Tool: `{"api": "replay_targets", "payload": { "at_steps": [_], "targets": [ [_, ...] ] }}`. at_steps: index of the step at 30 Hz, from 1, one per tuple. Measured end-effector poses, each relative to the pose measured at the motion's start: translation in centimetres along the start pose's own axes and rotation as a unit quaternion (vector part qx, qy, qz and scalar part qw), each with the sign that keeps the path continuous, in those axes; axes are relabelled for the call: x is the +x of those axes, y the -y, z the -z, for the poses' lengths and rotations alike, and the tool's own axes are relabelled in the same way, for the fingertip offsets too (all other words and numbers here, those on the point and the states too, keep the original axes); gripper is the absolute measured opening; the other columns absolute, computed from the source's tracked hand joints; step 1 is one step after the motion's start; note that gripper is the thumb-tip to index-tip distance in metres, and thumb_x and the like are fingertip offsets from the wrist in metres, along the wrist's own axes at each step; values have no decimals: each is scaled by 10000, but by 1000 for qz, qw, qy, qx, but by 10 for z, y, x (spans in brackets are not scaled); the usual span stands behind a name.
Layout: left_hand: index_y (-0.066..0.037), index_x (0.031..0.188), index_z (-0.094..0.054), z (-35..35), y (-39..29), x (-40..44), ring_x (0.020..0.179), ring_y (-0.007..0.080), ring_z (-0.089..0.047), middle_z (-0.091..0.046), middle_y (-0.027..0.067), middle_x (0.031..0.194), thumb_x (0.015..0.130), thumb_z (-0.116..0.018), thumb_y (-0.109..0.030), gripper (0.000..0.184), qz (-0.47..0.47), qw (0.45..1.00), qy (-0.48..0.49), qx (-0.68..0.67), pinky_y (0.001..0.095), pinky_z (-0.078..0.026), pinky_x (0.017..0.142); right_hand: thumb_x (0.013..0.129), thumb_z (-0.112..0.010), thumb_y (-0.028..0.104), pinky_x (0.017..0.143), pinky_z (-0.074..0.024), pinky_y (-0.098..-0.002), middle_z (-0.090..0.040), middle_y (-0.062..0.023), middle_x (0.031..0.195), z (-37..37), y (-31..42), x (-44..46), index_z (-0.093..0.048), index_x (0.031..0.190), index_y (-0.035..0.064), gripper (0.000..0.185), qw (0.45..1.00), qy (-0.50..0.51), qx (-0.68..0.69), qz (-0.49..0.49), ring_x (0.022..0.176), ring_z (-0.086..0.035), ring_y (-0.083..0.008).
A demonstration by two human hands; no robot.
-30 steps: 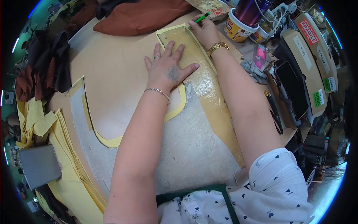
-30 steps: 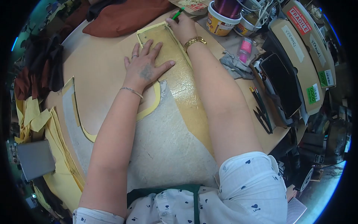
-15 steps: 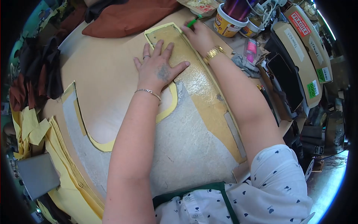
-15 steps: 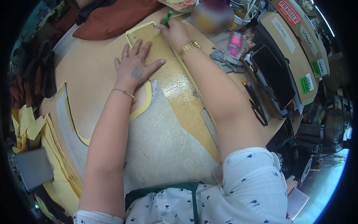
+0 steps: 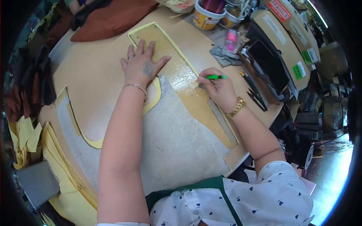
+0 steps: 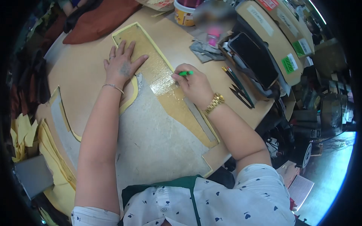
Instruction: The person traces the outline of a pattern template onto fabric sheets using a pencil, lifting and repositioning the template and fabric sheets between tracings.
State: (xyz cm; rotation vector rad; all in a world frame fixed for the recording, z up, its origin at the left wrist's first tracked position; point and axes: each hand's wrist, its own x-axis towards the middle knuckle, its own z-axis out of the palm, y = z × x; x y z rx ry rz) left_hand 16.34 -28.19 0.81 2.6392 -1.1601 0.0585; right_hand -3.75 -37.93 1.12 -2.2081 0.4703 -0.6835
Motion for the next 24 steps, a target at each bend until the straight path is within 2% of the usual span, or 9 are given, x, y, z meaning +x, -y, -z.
{"api": "replay_targets", "payload": {
  "at_steps": [1,4,7,10,14,16,18,21,24],
  "targets": [
    [-208,1267,-383,0,-2,-3,1272,317,-163,-264,62,1361,724,-453,-617,683,5,1000,-6,13,602,-168,947,787,-571,138,578,-441,-314,-545,-125,718,0,2,3,-521,810,46,107,1000,1,-11,2,628,-565,-247],
    [-149,1214,-436,-2,-21,-30,1244,307,-230,-335,102,1303,717,-535,-535,637,-84,977,-145,132,559,-238,938,782,-574,153,580,-441,-321,-555,-132,691,5,9,9,-530,803,40,123,999,18,-43,-15,623,-560,-263],
    [-93,1146,-474,37,-69,-94,1162,295,-355,-414,125,1213,659,-629,-466,633,-157,987,35,-25,519,-305,908,781,-573,174,575,-435,-314,-555,-139,647,12,10,17,-535,787,26,153,997,35,-57,-25,593,-550,-260],
    [-51,1118,-474,59,-109,-137,1069,290,-443,-456,124,1147,594,-671,-463,695,-191,960,202,45,468,-370,864,775,-577,188,573,-432,-328,-557,-150,654,4,1,22,-533,796,27,168,999,19,-31,-15,602,-548,-284],
    [2,1147,-428,42,-113,-151,1068,289,-453,-442,133,1165,543,-713,-460,812,-199,966,157,43,404,-436,808,783,-569,197,582,-434,-322,-569,-149,694,14,8,-20,-537,829,41,167,999,-24,-23,-14,625,-552,-280],
    [19,1181,-400,42,-113,-154,1119,326,-401,-411,149,1198,571,-706,-463,835,-198,964,170,43,450,-412,827,796,-560,179,601,-437,-304,-568,-124,731,37,21,-74,-532,850,46,146,995,-3,-97,-25,644,-559,-243],
    [25,1203,-382,46,-115,-152,1152,329,-371,-387,155,1229,576,-706,-470,861,-191,962,189,46,458,-406,840,774,-574,189,613,-442,-358,-554,-131,735,62,26,-127,-515,818,45,162,994,9,-2,-106,663,-560,-294],
    [18,1206,-382,44,-116,-151,1141,304,-383,-389,148,1231,572,-707,-476,867,-192,961,193,46,447,-411,837,766,-586,176,589,-434,-352,-546,-122,715,72,28,-145,-513,809,47,154,996,-2,-8,-92,646,-556,-279],
    [15,1191,-396,40,-116,-154,1125,285,-397,-407,133,1210,570,-709,-477,852,-195,965,166,58,442,-416,830,785,-576,213,589,-440,-314,-564,-115,679,53,23,-94,-541,827,32,189,997,-11,-55,-52,617,-561,-257]
  ]
}}
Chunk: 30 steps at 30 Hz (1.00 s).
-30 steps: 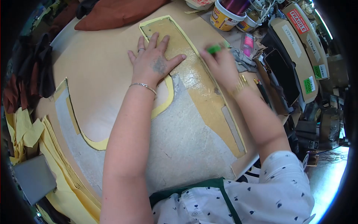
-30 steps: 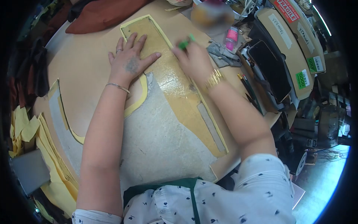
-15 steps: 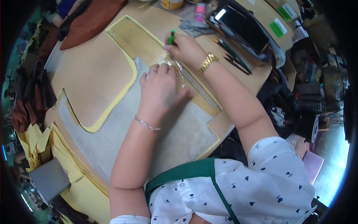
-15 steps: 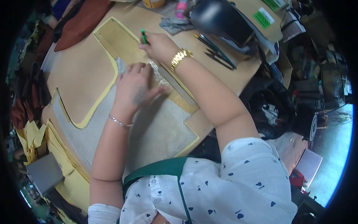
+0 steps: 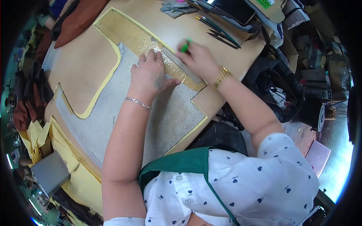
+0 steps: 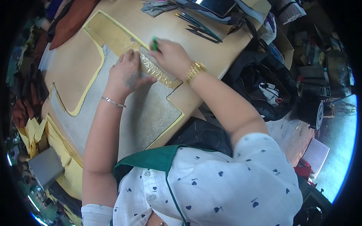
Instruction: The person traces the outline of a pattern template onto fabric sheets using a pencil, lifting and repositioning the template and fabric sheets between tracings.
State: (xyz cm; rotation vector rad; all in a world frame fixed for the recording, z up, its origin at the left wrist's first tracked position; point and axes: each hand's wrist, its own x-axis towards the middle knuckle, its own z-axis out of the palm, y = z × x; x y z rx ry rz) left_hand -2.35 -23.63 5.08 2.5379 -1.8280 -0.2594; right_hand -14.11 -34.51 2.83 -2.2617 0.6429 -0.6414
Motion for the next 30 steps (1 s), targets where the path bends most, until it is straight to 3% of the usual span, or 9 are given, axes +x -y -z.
{"api": "replay_targets", "payload": {
  "at_steps": [2,7,10,13,17,20,24,26,30],
  "targets": [
    [11,1178,-396,3,-1,1,1112,284,-416,-405,148,1213,573,-698,-487,840,4,1000,16,20,393,-433,832,774,-578,249,582,-444,-333,-571,-138,670,-35,-14,45,-553,828,41,217,995,-65,32,72,629,-566,-291],
    [-6,1178,-396,3,-1,2,1116,278,-417,-396,145,1228,576,-693,-494,830,12,998,54,17,375,-436,845,780,-559,268,596,-451,-353,-584,-160,723,-50,-9,69,-560,851,52,227,997,-69,-7,43,670,-578,-298],
    [-16,1169,-424,-3,1,2,1101,262,-425,-433,94,1172,584,-683,-520,815,20,999,24,13,398,-453,811,789,-542,250,664,-439,-388,-559,-164,769,7,5,-22,-528,847,26,232,996,47,-68,-24,735,-551,-327],
    [-32,1173,-428,-2,-1,1,1108,251,-422,-430,92,1189,582,-682,-525,810,24,999,21,17,403,-434,839,791,-559,188,622,-443,-324,-541,-138,717,59,13,-102,-515,800,22,173,996,86,2,-37,672,-557,-272],
    [-41,1146,-455,-18,5,-25,1098,255,-427,-438,110,1190,638,-656,-473,697,16,995,-98,-31,413,-403,856,805,-550,157,567,-434,-257,-547,-107,717,81,26,-113,-516,837,17,147,996,7,87,-11,616,-547,-170],
    [-21,1063,-516,-41,20,-76,1040,300,-456,-497,140,1109,709,-627,-341,490,25,969,-222,-107,395,-390,842,802,-504,117,621,-435,-286,-541,-126,725,80,38,-97,-518,822,5,115,991,24,118,-55,651,-539,-209],
    [26,1013,-538,-54,82,-200,935,333,-504,-535,206,992,724,-631,-231,398,224,910,-347,-28,382,-401,822,789,-479,117,696,-429,-339,-547,-165,763,36,2,-66,-539,823,-2,137,998,52,44,5,721,-535,-288],
    [44,1018,-532,-67,112,-264,912,339,-509,-536,217,961,744,-611,-263,419,365,865,-341,-36,387,-405,811,779,-494,144,709,-427,-364,-554,-185,777,14,-9,-49,-550,823,-7,167,998,45,-24,28,746,-535,-322],
    [46,1007,-543,-77,119,-314,889,341,-514,-538,217,930,751,-592,-336,462,502,804,-307,-88,394,-408,796,756,-553,222,678,-435,-391,-570,-213,767,-5,-1,-29,-562,804,-20,247,991,71,-96,-54,730,-548,-354]
  ]
}}
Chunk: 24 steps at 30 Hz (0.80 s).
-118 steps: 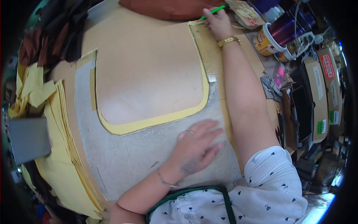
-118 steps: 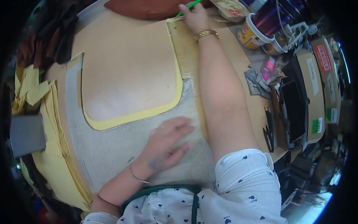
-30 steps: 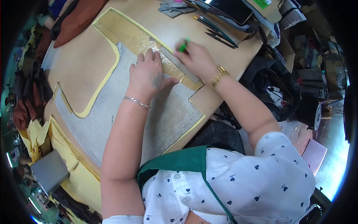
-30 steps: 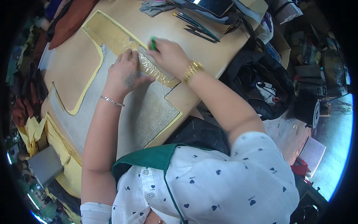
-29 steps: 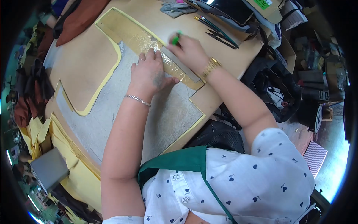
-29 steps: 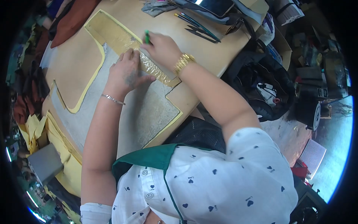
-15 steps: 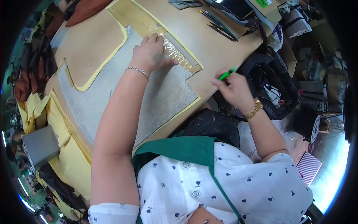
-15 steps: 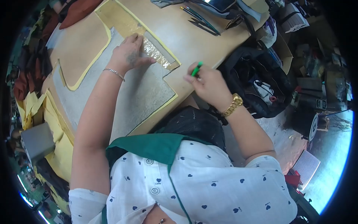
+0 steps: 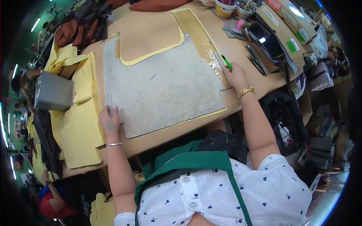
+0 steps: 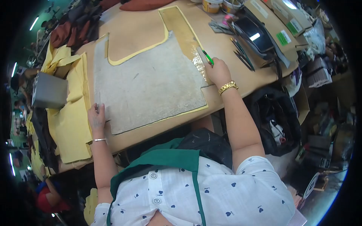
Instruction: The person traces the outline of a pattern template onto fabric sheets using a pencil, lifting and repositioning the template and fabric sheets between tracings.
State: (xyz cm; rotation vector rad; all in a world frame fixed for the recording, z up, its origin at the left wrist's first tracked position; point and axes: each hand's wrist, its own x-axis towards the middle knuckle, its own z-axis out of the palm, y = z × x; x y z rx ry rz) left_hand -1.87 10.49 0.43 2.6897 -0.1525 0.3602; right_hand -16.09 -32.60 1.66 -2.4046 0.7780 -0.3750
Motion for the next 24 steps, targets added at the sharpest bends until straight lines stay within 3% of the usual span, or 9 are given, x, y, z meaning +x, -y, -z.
{"api": "replay_targets", "payload": {
  "at_steps": [5,7,8,11,14,17,21,22,24],
  "targets": [
    [39,982,-558,-5,-2,-3,838,329,-526,-551,210,878,747,-587,-378,480,16,988,-81,129,389,-418,754,732,-621,266,609,-450,-338,-580,-159,692,1,0,6,-560,809,-38,319,995,54,63,-62,629,-570,-258],
    [30,978,-560,-12,21,12,848,332,-517,-543,207,895,747,-585,-380,471,91,994,-35,-39,391,-412,761,726,-644,250,593,-447,-293,-575,-108,674,8,-1,-5,-559,826,-44,322,980,94,159,-68,612,-557,-177],
    [26,975,-561,-18,33,17,853,333,-512,-538,205,904,747,-583,-381,467,126,984,-10,-122,392,-408,765,712,-665,201,580,-428,-250,-559,-59,708,11,-5,-12,-554,857,-46,307,951,108,282,-59,649,-512,-98],
    [35,885,-584,1,16,7,853,290,-509,-551,177,911,770,-555,-348,401,162,955,82,-233,365,-396,769,719,-654,166,574,-421,-243,-564,-58,750,26,-11,-30,-541,885,-51,296,896,75,434,-52,666,-508,-89],
    [14,977,-548,-7,27,-3,987,307,-444,-494,160,1018,737,-600,-375,460,73,995,24,-63,414,-381,802,712,-656,173,576,-419,-236,-554,-62,760,41,-53,-24,-534,913,-41,318,938,31,346,2,669,-507,-94],
    [12,1031,-507,-11,15,-17,1015,300,-424,-494,148,1024,734,-606,-368,492,-6,993,-93,67,426,-374,808,693,-674,185,600,-421,-229,-541,-60,739,59,-71,-17,-538,922,-12,331,996,12,91,-15,660,-509,-111],
    [11,1009,-485,-4,8,-6,904,330,-490,-531,174,941,695,-650,-362,514,35,995,-58,71,410,-407,764,688,-649,263,697,-436,-368,-533,-167,820,47,-61,-16,-559,883,9,333,978,-69,-198,3,767,-546,-291],
    [14,985,-489,-2,7,1,868,334,-508,-542,183,913,683,-665,-357,510,63,997,-19,39,405,-416,745,701,-626,292,736,-419,-421,-514,-207,868,45,-51,-12,-560,877,6,342,980,-64,-186,-17,841,-518,-353],
    [21,934,-495,1,11,9,805,341,-533,-557,199,864,659,-691,-347,500,103,994,22,-13,396,-430,702,708,-622,295,746,-416,-423,-514,-208,872,37,-39,3,-557,882,3,346,972,-90,-219,-5,846,-515,-357]
  ]
}}
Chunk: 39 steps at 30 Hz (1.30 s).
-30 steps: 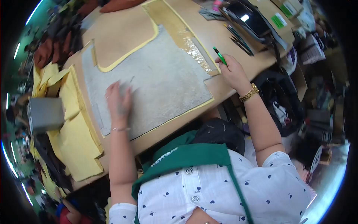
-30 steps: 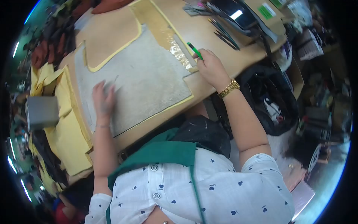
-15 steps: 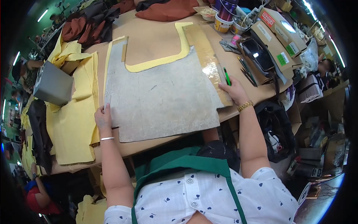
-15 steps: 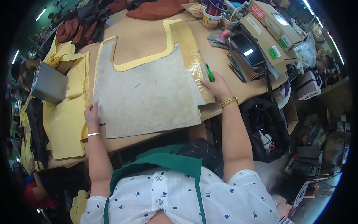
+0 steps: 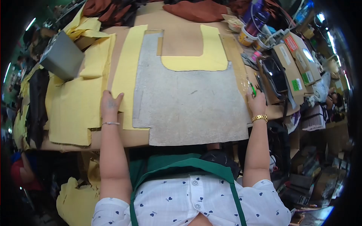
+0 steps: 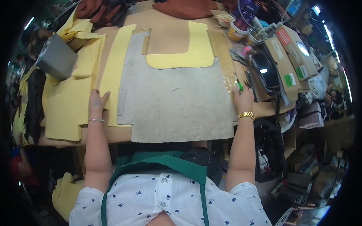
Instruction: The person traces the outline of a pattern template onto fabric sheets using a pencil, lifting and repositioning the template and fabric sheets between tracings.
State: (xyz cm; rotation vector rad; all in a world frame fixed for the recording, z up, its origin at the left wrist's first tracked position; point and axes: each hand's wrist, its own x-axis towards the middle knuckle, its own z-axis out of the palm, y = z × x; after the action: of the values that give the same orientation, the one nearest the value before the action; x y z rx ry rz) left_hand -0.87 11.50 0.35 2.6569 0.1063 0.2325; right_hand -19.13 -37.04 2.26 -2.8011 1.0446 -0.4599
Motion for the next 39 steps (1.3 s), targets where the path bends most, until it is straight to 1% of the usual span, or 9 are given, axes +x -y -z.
{"api": "replay_targets", "payload": {
  "at_steps": [8,21,25,29,31,32,33,36,39],
  "targets": [
    [47,756,-538,12,-16,-1,764,343,-549,-558,225,836,635,-717,-321,427,63,996,69,9,404,-443,630,776,-531,383,744,-408,-416,-532,-188,872,-37,18,20,-549,887,12,388,990,-111,-85,12,839,-506,-354],
    [56,819,-548,-25,8,-2,781,323,-542,-550,215,792,726,-602,-275,347,-94,993,-63,-45,407,-432,687,770,-541,388,753,-403,-416,-541,-189,867,-38,12,24,-545,899,23,388,994,-96,-57,17,842,-511,-351],
    [55,888,-557,14,-39,-6,836,240,-547,-583,174,872,768,-546,-211,292,60,815,82,-570,352,-426,730,755,-550,388,737,-413,-434,-554,-208,852,-46,5,31,-538,965,18,425,994,-91,-67,2,812,-528,-364],
    [61,968,-575,19,-30,42,922,163,-528,-592,102,978,829,-480,-149,269,-42,725,-60,-685,270,-389,838,736,-559,396,726,-422,-448,-570,-227,817,-42,8,33,-544,1007,18,466,996,-84,-32,20,798,-539,-377],
    [36,989,-575,54,-20,71,951,154,-522,-598,90,968,844,-477,-156,260,-60,563,-52,-823,259,-387,849,732,-561,416,728,-432,-445,-578,-235,843,-42,5,39,-572,966,16,463,997,-54,-52,8,815,-546,-381],
    [22,970,-589,91,-14,57,953,176,-525,-596,106,969,849,-464,-208,288,-135,682,-175,-697,287,-395,846,734,-554,436,732,-430,-443,-582,-228,840,-48,-1,43,-570,970,5,491,996,-64,-67,5,812,-545,-383],
    [21,981,-580,118,-7,49,960,185,-520,-587,110,982,848,-456,-217,300,-168,681,-218,-679,296,-392,850,737,-545,447,750,-422,-436,-583,-222,865,-46,2,41,-572,962,-1,502,995,-68,-68,13,841,-540,-377],
    [19,1014,-555,183,35,18,983,213,-506,-561,124,1023,844,-434,-244,335,-207,553,-186,-786,323,-383,862,753,-507,465,735,-436,-460,-591,-217,901,-53,-11,50,-572,942,1,505,995,-68,-71,15,848,-554,-387],
    [16,1047,-530,232,115,-38,1005,240,-491,-534,137,1063,841,-411,-271,372,-220,542,-201,-786,350,-373,873,770,-435,543,744,-444,-464,-578,-239,927,-38,7,39,-581,951,11,580,996,-26,-83,-12,872,-546,-405]
  ]
}}
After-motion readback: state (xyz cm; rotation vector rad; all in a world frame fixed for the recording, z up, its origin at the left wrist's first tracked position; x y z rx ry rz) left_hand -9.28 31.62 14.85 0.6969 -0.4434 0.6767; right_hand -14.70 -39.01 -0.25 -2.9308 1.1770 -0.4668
